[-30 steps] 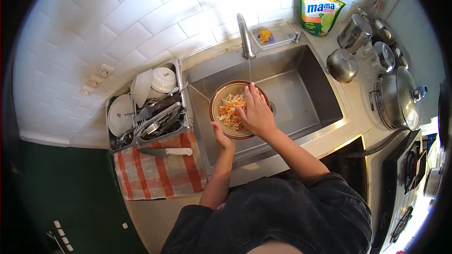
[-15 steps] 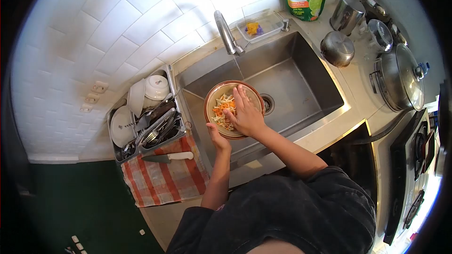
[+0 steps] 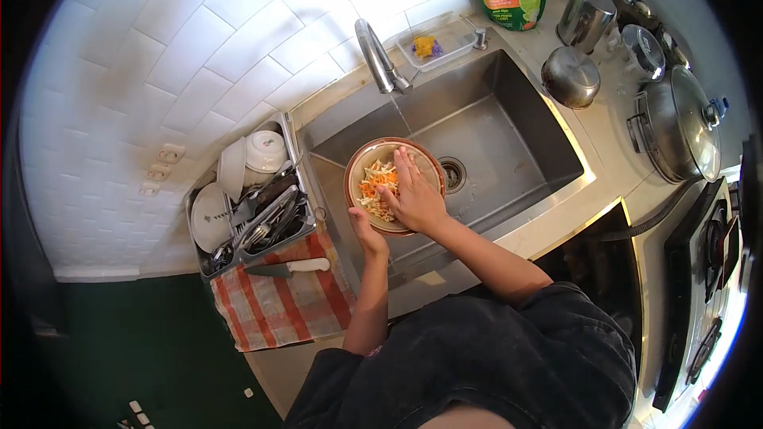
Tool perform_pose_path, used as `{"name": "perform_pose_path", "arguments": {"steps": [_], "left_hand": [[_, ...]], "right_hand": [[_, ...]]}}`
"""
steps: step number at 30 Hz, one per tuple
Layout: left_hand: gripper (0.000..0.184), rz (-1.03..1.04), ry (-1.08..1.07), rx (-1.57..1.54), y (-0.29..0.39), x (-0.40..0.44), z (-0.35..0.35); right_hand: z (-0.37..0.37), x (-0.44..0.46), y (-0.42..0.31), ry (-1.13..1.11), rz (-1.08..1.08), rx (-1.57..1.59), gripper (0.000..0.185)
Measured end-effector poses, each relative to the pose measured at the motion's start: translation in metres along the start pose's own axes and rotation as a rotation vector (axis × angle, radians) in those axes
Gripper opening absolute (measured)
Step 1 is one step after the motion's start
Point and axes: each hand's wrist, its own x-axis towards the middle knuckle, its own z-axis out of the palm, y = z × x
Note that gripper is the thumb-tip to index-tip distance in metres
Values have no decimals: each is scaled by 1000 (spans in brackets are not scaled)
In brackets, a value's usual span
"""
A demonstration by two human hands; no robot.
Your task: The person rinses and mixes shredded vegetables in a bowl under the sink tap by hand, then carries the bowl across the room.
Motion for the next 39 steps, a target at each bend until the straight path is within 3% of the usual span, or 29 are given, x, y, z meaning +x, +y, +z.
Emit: {"name": "perform_pose_path", "arguments": {"steps": [6,23,39], "left_hand": [[44,20,-35,50,3,3,-2],[61,112,-124,239,31,2,14],[59,105,-178,109,38,8,21]], "right_hand": [[0,-1,-1,-42,35,31,75],[-1,-3,-2,0,49,129,71],[-7,0,-9,-10,32,122,55]]}}
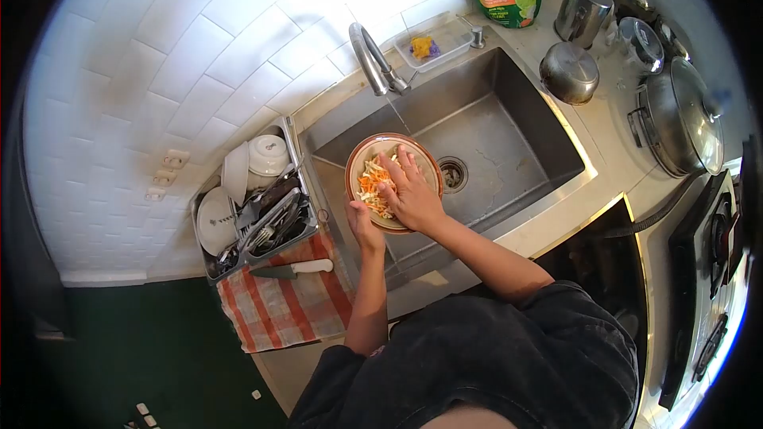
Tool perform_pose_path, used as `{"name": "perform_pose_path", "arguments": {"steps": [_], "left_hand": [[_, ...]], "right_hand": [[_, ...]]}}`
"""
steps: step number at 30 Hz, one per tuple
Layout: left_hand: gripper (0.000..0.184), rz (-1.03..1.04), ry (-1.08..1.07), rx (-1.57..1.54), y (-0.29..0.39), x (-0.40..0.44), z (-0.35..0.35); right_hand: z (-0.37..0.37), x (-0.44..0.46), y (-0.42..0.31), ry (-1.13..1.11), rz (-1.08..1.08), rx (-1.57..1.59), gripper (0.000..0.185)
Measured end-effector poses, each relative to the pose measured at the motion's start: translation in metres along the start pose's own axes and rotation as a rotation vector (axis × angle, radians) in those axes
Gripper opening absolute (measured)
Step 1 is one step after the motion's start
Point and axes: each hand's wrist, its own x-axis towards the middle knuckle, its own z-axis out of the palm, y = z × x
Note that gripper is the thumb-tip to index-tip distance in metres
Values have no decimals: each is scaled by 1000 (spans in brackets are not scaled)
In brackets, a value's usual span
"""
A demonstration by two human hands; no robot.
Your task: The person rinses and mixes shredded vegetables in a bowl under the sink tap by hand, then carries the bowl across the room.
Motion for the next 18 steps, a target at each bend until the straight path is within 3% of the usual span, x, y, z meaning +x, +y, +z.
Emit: {"name": "perform_pose_path", "arguments": {"steps": [18], "left_hand": [[64,173,-72,243,52,9,20]], "right_hand": [[2,5,-9,59,-35,178,54]]}}
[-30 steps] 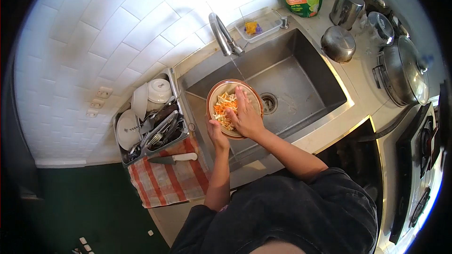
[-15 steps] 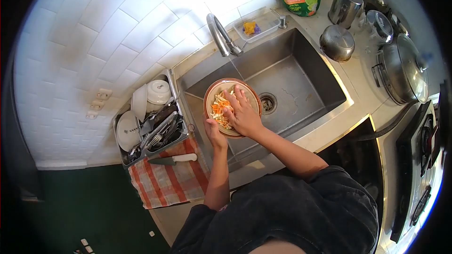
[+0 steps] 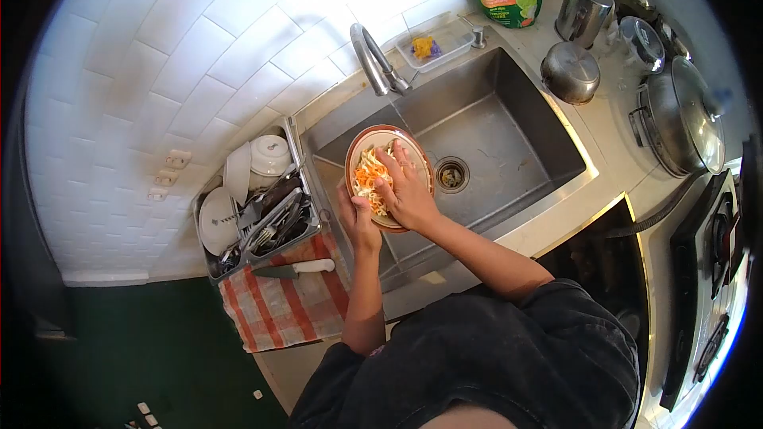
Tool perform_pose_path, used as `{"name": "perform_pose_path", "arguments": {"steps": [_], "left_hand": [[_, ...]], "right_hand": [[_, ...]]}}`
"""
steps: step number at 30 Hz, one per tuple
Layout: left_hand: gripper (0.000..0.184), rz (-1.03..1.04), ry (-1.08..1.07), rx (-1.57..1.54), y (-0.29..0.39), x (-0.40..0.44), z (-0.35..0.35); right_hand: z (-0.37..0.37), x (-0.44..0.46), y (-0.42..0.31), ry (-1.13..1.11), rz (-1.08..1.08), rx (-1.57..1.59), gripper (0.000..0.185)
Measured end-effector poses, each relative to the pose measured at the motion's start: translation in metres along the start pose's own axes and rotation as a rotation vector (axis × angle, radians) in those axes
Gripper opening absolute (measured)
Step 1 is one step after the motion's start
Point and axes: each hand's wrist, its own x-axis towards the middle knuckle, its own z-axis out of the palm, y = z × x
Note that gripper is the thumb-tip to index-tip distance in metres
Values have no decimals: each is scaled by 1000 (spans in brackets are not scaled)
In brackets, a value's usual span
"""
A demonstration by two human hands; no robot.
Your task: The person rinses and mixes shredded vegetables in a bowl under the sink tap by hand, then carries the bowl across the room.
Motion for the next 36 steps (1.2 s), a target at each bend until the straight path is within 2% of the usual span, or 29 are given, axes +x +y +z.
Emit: {"name": "perform_pose_path", "arguments": {"steps": [8,14,17,23,29,32,34,35,36], "left_hand": [[68,16,12,16,15,3,5],[63,33,0,200,21,4,1],[71,64,34,191,22,8,-2],[69,2,96,81,23,10,-2],[66,43,84,183,29,12,-2],[63,-1,59,-17,-6,15,-12],[63,-193,175,-233,-31,10,-18],[62,-293,233,-342,-49,6,-22],[63,-333,177,-528,-56,9,-24]], "right_hand": [[-1,1,-6,18,-8,65,52],[2,3,-8,27,-33,134,52],[3,6,-14,18,-41,130,52],[1,11,-18,-17,-41,62,52],[4,13,-13,-4,-42,69,52],[2,16,-11,-2,-32,96,51],[-2,20,-10,-11,-13,165,49],[-5,22,-10,-39,-36,50,49],[-9,24,-12,-72,-58,-65,48]]}}
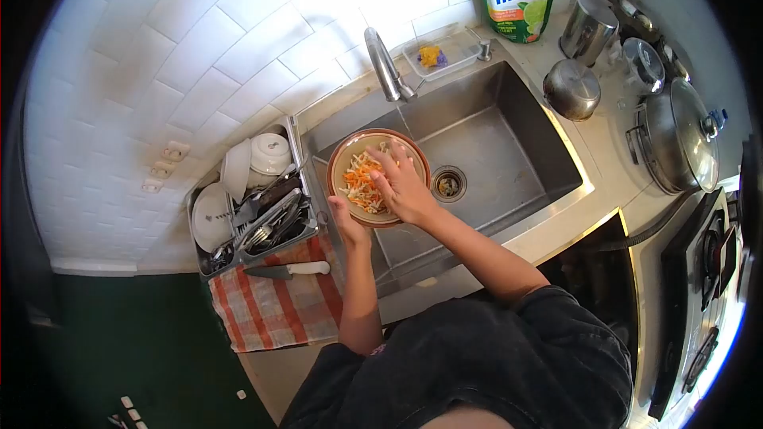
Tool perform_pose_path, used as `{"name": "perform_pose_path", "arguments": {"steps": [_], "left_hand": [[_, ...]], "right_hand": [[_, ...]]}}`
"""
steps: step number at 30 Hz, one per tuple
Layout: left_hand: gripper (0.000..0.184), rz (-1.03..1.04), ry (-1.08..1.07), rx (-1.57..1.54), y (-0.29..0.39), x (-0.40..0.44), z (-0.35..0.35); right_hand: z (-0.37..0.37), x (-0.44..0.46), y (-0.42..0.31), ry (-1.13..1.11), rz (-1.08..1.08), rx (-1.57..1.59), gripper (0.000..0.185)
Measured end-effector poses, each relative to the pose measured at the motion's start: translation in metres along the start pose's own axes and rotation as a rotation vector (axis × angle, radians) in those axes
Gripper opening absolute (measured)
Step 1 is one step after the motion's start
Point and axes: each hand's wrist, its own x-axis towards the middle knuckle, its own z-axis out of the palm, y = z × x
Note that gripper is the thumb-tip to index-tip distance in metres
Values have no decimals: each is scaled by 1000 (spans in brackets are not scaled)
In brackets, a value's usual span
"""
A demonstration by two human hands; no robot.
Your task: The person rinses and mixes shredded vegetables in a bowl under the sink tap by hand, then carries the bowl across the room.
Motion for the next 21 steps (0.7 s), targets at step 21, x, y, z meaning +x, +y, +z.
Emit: {"name": "perform_pose_path", "arguments": {"steps": [21], "left_hand": [[73,-260,-40,-278,-69,26,45]], "right_hand": [[-74,45,18,-94,-74,-506,15]]}}
